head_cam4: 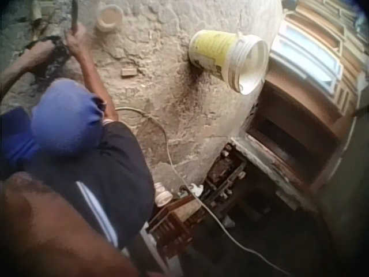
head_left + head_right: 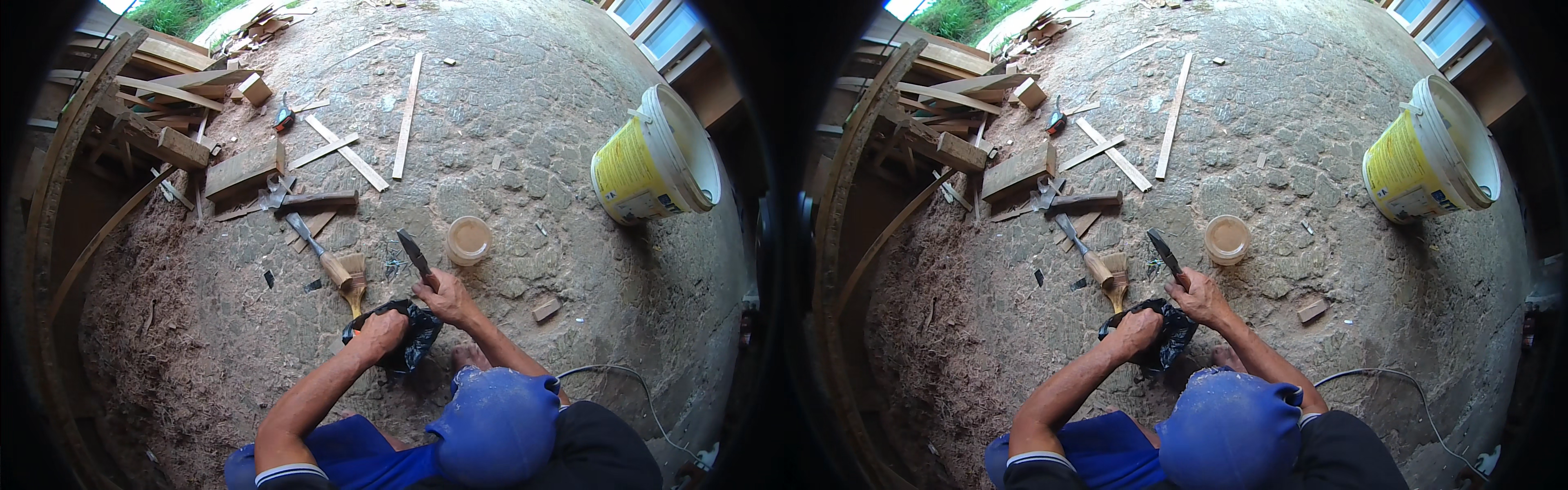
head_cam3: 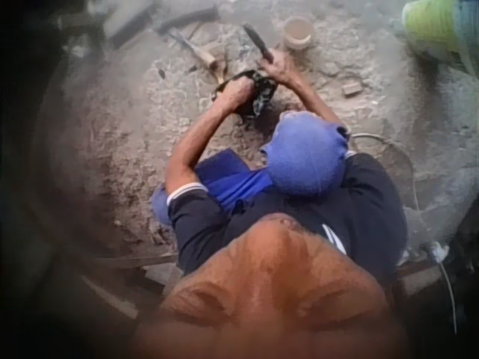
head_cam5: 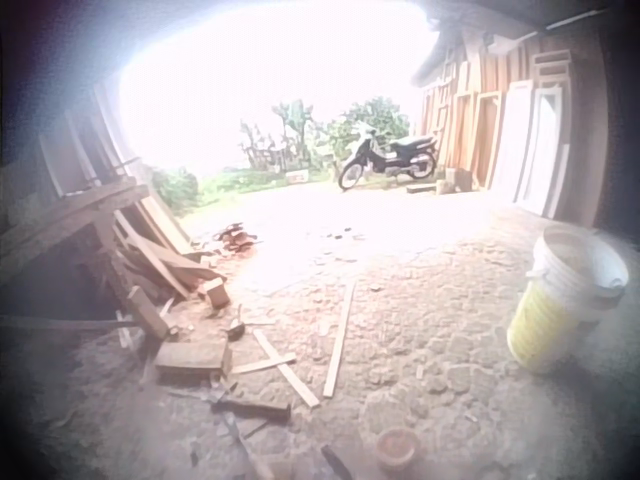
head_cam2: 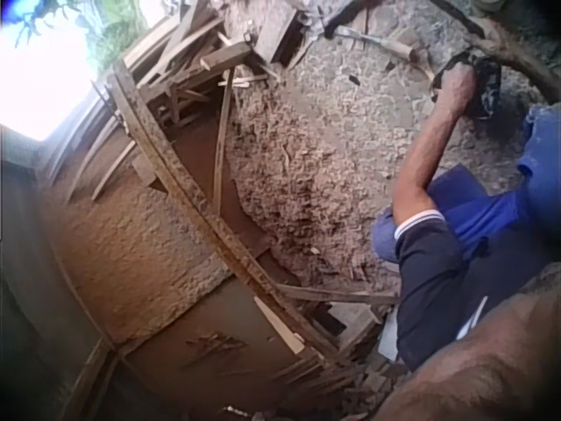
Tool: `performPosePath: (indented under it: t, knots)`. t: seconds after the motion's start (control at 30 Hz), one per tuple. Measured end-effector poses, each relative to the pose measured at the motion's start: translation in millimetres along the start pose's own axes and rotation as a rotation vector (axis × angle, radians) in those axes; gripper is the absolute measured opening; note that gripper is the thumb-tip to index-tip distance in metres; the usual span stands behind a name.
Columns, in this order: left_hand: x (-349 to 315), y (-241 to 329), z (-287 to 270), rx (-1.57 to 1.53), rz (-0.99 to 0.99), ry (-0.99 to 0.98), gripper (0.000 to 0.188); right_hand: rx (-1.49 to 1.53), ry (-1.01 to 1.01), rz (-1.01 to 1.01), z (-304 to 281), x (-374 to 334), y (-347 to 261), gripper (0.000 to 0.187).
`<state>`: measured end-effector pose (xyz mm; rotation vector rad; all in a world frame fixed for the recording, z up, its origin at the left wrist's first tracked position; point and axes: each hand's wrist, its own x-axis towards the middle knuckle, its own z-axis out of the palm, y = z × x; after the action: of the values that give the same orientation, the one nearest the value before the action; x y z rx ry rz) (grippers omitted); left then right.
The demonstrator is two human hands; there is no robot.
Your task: The person sits on the floor and uses a knife to scrape a small wooden piece, then stands to pick up a window frame and place it on a workbench. The person measures the frame with a tape measure and square, and another person hands over a hammer. The person then walks into a room and searches through a bag.
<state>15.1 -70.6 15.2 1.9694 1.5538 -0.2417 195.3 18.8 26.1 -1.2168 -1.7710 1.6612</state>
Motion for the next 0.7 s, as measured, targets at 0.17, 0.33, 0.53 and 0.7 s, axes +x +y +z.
performPosePath:
  t: [0.17, 0.33, 0.53, 0.7]
  knots:
    - [3, -2, -34, 0.017, 0.100, -0.141, 0.018, -0.011, 0.001, -0.001, -1, -1, -5, 0.027]
    - [1, -21, -91, -0.332, 0.257, -0.237, 0.024, 0.022, 0.010, 0.023, -9, -5, -18, 0.027]
    - [12, -27, -105, -1.601, 0.058, -0.001, 0.015, 0.213, 0.047, -0.106, -10, -1, -31, 0.015]
    - [37, -16, -76, -1.923, 0.108, 0.112, 0.011, 0.265, 0.108, -0.252, -6, 10, -39, 0.017]
